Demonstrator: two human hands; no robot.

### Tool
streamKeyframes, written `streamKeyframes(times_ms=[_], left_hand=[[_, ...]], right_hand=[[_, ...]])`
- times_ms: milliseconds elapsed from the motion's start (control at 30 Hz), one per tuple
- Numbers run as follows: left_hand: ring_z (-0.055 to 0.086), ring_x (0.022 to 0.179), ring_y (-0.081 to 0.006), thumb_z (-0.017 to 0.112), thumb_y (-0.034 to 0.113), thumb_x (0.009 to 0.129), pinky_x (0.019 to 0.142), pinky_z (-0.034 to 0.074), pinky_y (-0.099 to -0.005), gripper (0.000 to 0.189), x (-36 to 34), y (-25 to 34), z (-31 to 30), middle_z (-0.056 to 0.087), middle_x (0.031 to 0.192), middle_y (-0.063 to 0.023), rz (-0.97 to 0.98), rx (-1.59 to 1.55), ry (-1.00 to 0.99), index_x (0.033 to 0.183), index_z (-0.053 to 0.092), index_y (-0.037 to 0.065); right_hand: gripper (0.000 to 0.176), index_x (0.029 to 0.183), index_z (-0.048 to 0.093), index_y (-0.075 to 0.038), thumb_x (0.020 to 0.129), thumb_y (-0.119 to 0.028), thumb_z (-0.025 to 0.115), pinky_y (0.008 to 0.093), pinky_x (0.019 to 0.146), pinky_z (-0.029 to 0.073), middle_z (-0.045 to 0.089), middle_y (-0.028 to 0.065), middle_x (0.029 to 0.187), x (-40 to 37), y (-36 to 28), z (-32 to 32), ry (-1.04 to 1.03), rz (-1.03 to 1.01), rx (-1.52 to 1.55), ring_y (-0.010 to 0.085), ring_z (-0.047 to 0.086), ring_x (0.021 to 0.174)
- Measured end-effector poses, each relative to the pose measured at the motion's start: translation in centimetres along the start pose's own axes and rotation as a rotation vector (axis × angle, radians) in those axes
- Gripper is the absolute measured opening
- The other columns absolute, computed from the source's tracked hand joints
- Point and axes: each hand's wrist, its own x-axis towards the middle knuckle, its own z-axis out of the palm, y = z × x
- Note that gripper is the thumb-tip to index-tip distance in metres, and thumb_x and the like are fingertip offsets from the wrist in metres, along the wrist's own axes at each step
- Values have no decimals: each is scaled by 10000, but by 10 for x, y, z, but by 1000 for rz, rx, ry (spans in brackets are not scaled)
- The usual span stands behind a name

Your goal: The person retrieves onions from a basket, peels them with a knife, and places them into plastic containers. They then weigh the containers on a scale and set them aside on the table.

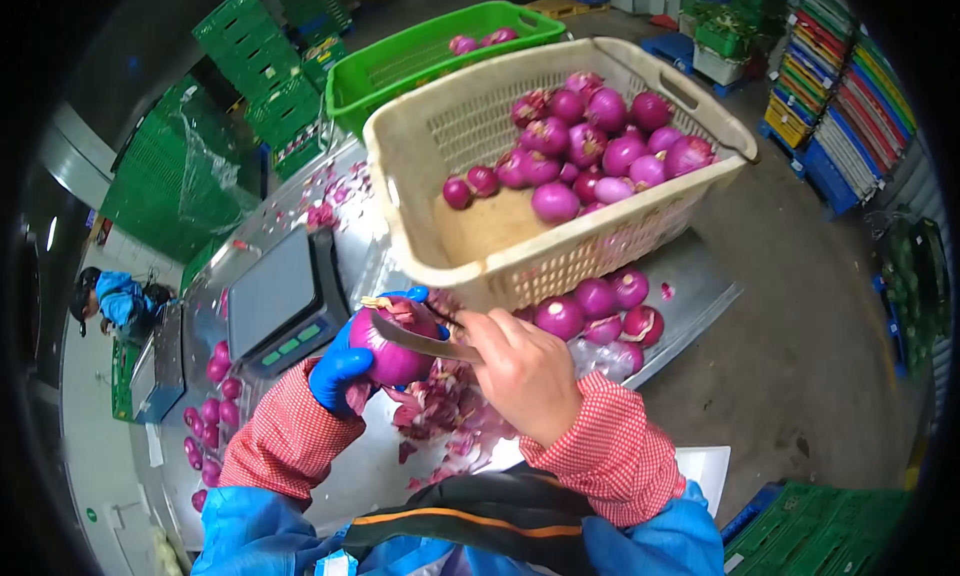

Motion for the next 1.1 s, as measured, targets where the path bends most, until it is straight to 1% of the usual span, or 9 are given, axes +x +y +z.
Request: streamKeyframes(times_ms=[233,433,633,733,867,900,1000,1033,1100], left_hand=[[535,1237,-241,779,285,744,1059,430,-381,818,-65,-34,-12,532,1338,-123,-8,-71,71,1410,393,9],[521,1241,-233,788,188,745,1046,433,-393,821,-81,-47,-26,501,1344,-113,146,205,100,1423,360,14],[516,1251,-245,824,210,714,1049,435,-397,881,-87,-48,-22,464,1386,-132,230,398,225,1429,349,10],[517,1253,-252,820,187,709,1044,438,-393,885,-88,-41,-31,461,1394,-140,228,296,203,1434,343,10],[471,1307,-282,822,177,691,1100,371,-402,905,-80,-43,-35,431,1435,-149,206,687,139,1446,350,19],[443,1332,-291,824,181,696,1117,340,-406,923,-77,-40,-32,412,1455,-157,272,803,59,1467,341,28],[430,1340,-293,804,159,723,1105,355,-413,915,-67,-31,-23,409,1461,-155,509,1296,4,1489,319,37],[425,1342,-292,796,170,755,1103,359,-425,922,-68,-30,-19,407,1466,-148,537,1327,100,1510,283,41],[425,1340,-289,799,189,770,1096,368,-428,921,-75,-47,-23,401,1471,-145,348,965,328,1512,274,39]], right_hand=[[278,1068,629,-34,792,-37,598,341,628,541,627,117,858,-20,-32,53,-49,-89,-100,245,661,734],[342,1102,611,-28,760,-14,616,372,629,545,638,108,869,-51,-30,70,-88,30,-46,274,671,741],[355,1129,611,-26,775,-17,628,384,653,552,671,152,948,-68,-29,84,-96,152,0,301,686,780],[342,1147,612,-29,806,-47,630,397,644,547,673,171,954,-86,-27,82,-79,253,64,322,683,807],[388,1233,579,-24,928,-253,651,322,676,509,639,105,867,-62,-32,69,-103,422,594,178,659,748],[476,1278,548,-29,946,-355,650,265,695,471,598,64,858,-56,-22,68,-238,504,737,120,589,721],[541,1348,487,-53,944,-372,654,252,607,443,556,44,833,-40,-20,72,-507,633,1246,109,524,635],[656,1440,356,-61,940,-348,668,271,524,416,526,22,816,-47,-9,80,-545,784,1444,96,477,575],[710,1469,286,-57,935,-314,676,276,486,396,516,23,805,-57,-4,88,-410,836,1608,91,450,546]])
